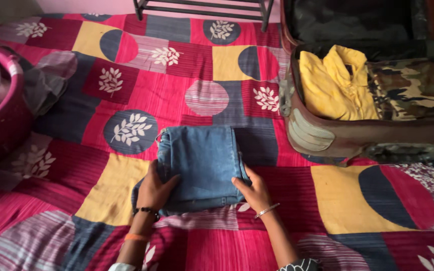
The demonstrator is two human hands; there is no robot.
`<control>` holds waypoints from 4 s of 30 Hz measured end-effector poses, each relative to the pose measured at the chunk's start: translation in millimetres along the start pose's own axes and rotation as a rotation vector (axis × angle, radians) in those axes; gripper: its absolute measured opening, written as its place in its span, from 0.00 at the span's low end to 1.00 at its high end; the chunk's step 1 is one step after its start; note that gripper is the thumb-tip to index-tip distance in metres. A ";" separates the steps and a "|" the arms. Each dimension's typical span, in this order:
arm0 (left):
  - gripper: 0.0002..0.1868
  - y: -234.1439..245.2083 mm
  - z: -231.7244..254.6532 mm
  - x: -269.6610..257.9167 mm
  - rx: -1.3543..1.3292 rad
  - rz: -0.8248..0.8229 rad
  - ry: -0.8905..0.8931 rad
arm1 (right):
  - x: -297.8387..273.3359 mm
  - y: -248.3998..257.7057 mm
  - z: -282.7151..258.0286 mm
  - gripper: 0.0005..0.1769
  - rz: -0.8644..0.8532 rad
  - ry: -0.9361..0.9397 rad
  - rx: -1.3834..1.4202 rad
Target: The person folds a pair of light blue jeans and a beige t-shirt on a patterned bedspread. The jeans are folded into a compact rectangle and placed into an open suitcase. The t-shirt is then folded and placed on the bed.
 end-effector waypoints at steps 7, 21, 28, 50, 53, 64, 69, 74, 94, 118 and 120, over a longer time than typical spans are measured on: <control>0.49 31.2 86.8 -1.6 -0.374 0.042 -0.322 | -0.6 43.0 -92.0 0.26 0.118 0.025 0.137; 0.54 -102.0 448.1 101.1 -0.284 0.122 -0.618 | 148.5 367.1 -229.9 0.36 0.277 0.132 -0.115; 0.52 -199.4 457.3 87.6 0.568 -0.160 -0.798 | 199.2 385.3 -115.0 0.46 0.041 -0.175 -0.957; 0.37 -235.0 415.9 84.9 0.296 -0.036 -0.944 | 192.3 334.6 -77.9 0.37 0.219 -0.543 -1.425; 0.33 -238.3 399.1 71.7 0.243 -0.011 -0.868 | 162.0 297.6 -103.7 0.35 0.389 -0.199 -1.411; 0.57 -131.6 335.9 0.3 0.637 0.129 -0.898 | 98.0 167.7 -124.8 0.41 0.184 -0.064 -1.361; 0.69 -46.3 284.0 -4.1 0.688 0.146 -0.828 | 87.5 59.9 -153.1 0.47 0.057 0.119 -1.373; 0.74 41.3 219.1 -8.0 0.762 0.258 -0.750 | 75.7 -53.2 -170.6 0.51 -0.074 0.168 -1.395; 0.70 307.4 -92.7 56.9 1.017 0.614 -0.356 | 80.4 -480.4 -175.9 0.60 -0.605 0.622 -1.330; 0.58 377.6 -334.1 111.8 0.720 0.425 0.159 | 136.9 -706.6 -74.8 0.21 -0.701 0.794 -0.643; 0.58 380.4 -329.7 106.9 0.702 0.415 0.123 | 130.8 -701.7 -83.3 0.19 -0.723 0.803 -0.632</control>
Point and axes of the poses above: each hand's wrist, its own x-axis towards the middle knuckle, its own y-axis out of the back of the hand, z = x × y, the point moved 5 cm from there along x, towards the middle knuckle, and after that the axes turned 13 degrees about x, right-handed, at the moved point
